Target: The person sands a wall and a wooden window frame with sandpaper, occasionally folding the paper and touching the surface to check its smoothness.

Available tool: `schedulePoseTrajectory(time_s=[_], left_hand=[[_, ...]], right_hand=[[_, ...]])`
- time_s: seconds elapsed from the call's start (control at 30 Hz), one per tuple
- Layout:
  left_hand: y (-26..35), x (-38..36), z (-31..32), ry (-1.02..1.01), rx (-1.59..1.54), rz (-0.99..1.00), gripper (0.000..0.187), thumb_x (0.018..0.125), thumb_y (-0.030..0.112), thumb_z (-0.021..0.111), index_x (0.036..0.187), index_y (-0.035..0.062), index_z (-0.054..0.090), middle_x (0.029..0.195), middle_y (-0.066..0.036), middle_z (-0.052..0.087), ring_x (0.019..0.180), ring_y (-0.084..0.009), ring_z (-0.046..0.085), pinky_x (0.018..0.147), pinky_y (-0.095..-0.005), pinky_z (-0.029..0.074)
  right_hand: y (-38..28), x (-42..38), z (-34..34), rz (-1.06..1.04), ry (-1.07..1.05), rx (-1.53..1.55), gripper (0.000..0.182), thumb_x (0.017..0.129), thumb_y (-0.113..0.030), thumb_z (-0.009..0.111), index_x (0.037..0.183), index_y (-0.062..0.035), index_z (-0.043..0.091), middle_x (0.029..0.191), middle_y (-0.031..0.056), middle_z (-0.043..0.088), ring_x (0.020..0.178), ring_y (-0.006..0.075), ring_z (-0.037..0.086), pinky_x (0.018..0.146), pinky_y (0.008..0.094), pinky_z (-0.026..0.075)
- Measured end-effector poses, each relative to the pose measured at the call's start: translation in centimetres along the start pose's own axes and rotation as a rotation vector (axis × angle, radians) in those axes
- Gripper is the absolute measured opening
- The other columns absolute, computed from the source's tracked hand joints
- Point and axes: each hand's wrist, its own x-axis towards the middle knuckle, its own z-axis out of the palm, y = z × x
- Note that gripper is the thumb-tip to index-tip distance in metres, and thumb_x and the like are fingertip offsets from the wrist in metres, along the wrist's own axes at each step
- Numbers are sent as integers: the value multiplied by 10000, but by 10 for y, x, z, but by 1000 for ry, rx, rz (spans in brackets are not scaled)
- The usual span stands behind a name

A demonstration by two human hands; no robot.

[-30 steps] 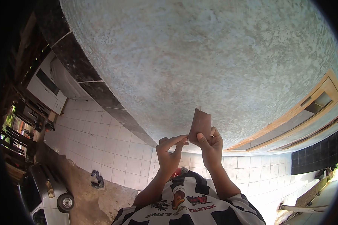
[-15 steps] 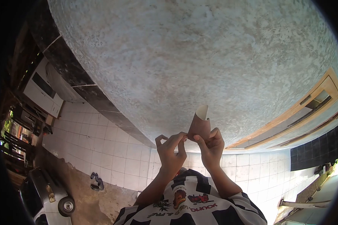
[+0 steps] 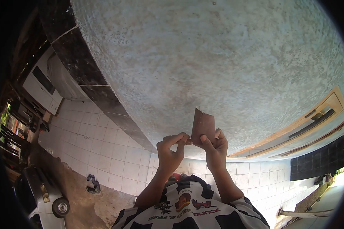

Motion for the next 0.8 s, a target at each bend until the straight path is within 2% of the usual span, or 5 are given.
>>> schedulePoseTrajectory(time_s=[0.2, 0.4, 0.5, 0.67, 0.8], left_hand=[[3, -1, -2, -89, -415, -213, 344, 1005, 219, 689, 1218, -50, 656, 1063, -118, 741, 945, -187, 700, 895, -314, 505], [-9, 7, -12, -373, -699, -498, 394, 973, 195, 727, 1249, -59, 605, 1161, -143, 691, 1072, -187, 643, 982, -333, 473], [-5, 6, -17, -367, -659, -508, 440, 948, 229, 760, 1227, -69, 596, 1130, -166, 720, 1091, -183, 666, 1000, -351, 479], [-5, 5, -14, -258, -616, -458, 383, 937, 137, 762, 1206, -69, 582, 1087, -185, 740, 1019, -211, 713, 923, -330, 539], [-3, 5, -15, -156, -627, -411, 364, 934, 85, 750, 1206, -66, 559, 1081, -204, 727, 993, -235, 725, 908, -357, 570]], right_hand=[[-9, -4, 2, 108, 32, 144, 235, 967, -26, 700, 966, -108, 480, 1000, 134, 736, 903, 191, 747, 821, 357, 656], [-1, -6, -4, 215, -10, 147, 228, 960, -43, 716, 1022, -103, 505, 992, 137, 747, 888, 210, 756, 810, 353, 647], [-2, -7, 0, 60, 5, -40, 259, 942, -25, 738, 1072, -71, 519, 1037, 135, 733, 916, 207, 747, 822, 322, 617], [-11, -7, 19, -830, 241, -940, 419, 783, 20, 833, 1139, -64, 627, 1058, 85, 709, 922, 247, 708, 767, 333, 557], [-13, -16, 15, -779, -39, -1083, 213, 765, 22, 834, 948, -42, 744, 984, 87, 751, 914, 256, 716, 783, 331, 559]])
